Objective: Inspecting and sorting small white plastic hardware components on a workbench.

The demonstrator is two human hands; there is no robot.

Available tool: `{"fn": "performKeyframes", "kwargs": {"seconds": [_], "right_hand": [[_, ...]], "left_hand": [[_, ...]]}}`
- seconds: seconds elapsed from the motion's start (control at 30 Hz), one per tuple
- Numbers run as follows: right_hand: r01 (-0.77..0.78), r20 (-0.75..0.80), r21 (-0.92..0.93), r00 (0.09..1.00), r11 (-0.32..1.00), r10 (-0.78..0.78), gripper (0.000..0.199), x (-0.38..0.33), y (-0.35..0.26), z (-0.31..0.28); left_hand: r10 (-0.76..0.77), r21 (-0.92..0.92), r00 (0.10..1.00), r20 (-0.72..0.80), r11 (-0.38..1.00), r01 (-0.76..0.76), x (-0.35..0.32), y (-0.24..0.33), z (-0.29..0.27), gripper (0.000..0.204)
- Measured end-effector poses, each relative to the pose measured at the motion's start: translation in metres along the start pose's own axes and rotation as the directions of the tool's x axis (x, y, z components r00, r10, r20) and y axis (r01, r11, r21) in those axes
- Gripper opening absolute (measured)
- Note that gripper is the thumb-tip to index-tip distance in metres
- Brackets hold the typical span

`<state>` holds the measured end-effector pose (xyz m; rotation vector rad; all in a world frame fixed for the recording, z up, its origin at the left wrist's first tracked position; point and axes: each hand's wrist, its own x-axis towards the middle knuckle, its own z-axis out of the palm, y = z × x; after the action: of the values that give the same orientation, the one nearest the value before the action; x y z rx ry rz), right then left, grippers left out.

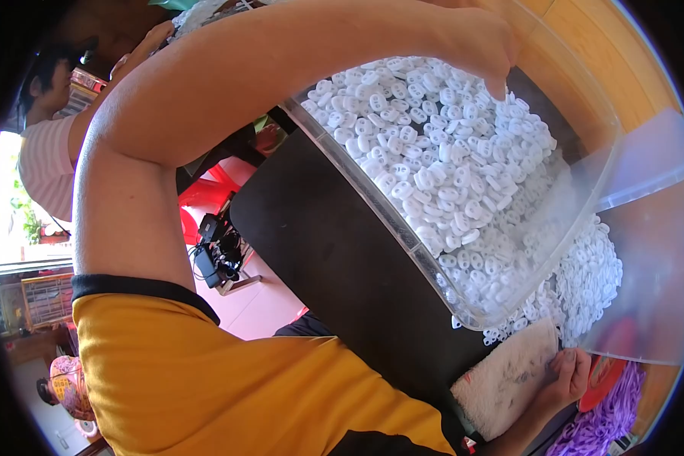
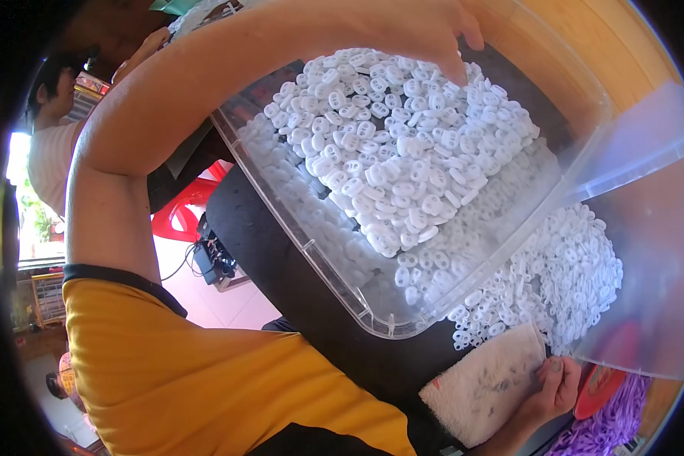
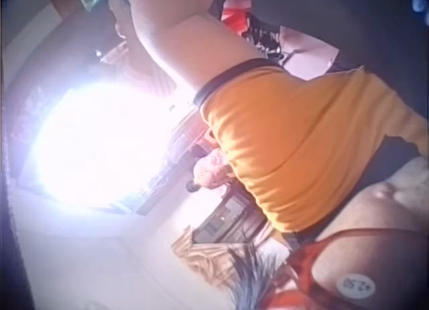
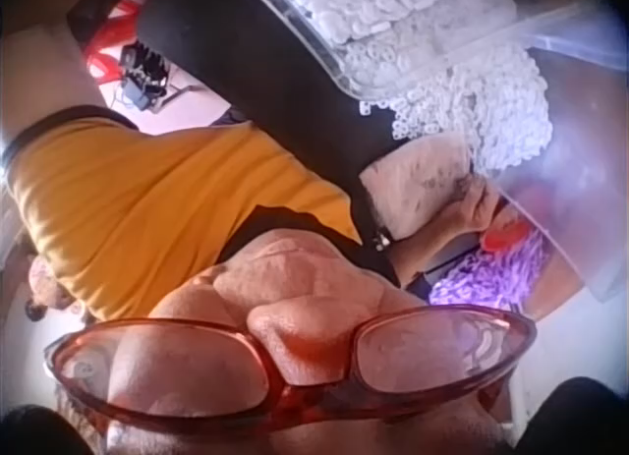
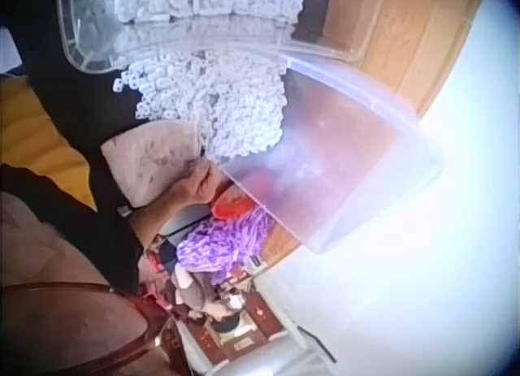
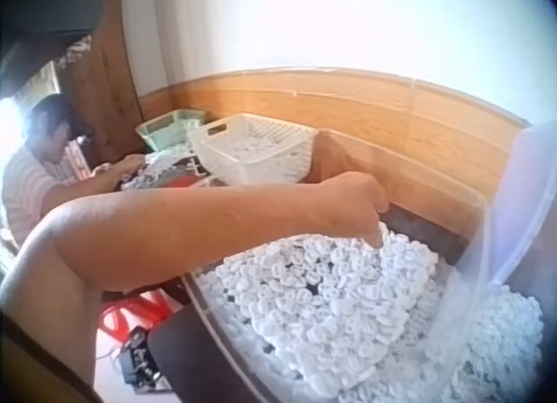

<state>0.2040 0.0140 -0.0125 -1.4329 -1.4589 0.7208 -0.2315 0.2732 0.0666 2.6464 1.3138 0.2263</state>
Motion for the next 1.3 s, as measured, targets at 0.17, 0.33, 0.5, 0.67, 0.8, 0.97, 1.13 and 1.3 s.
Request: {"fn": "performKeyframes", "kwargs": {"seconds": [0.17, 0.33, 0.5, 0.67, 0.8, 0.97, 1.13, 1.3], "right_hand": [[0.006, -0.006, -0.028, 1.0, 1.0, -0.006, 0.012, 0.0, -0.002, 0.0], [-0.024, -0.017, -0.005, 1.0, 1.0, 0.024, 0.01, 0.0, -0.005, 0.004], [-0.036, -0.037, -0.015, 0.999, 0.999, 0.036, 0.009, -0.001, -0.009, 0.006], [-0.043, -0.047, 0.02, 0.998, 0.999, 0.044, 0.009, 0.0, -0.007, 0.007], [-0.051, -0.037, 0.004, 0.998, 0.999, 0.051, 0.009, 0.0, -0.012, 0.01], [-0.047, -0.059, 0.002, 0.997, 0.999, 0.047, 0.011, 0.001, -0.003, 0.006], [-0.033, -0.046, 0.012, 0.998, 0.999, 0.034, 0.012, 0.001, -0.005, 0.009], [-0.03, -0.045, 0.008, 0.999, 1.0, 0.03, 0.012, 0.001, -0.008, 0.007]], "left_hand": [[-0.13, -0.136, 0.991, 0.025, 0.982, 0.132, -0.014, 0.022, 0.01, 0.045], [-0.079, -0.264, 0.947, 0.311, 0.95, 0.166, -0.022, 0.034, -0.008, 0.049], [0.223, -0.729, 0.842, 0.491, 0.634, 0.258, -0.03, 0.047, -0.017, 0.041], [0.42, -0.569, 0.389, 0.82, 0.667, 0.481, -0.055, 0.068, -0.002, 0.049], [0.309, -0.631, 0.582, 0.752, 0.592, 0.501, -0.063, 0.059, -0.004, 0.063], [0.028, -0.553, 0.808, 0.588, 0.743, 0.377, -0.045, 0.067, -0.021, 0.053], [-0.073, -0.542, 0.851, 0.52, 0.742, 0.394, -0.035, 0.049, -0.019, 0.042], [-0.153, -0.54, 0.926, 0.345, 0.774, 0.329, -0.024, 0.04, -0.016, 0.033]]}}
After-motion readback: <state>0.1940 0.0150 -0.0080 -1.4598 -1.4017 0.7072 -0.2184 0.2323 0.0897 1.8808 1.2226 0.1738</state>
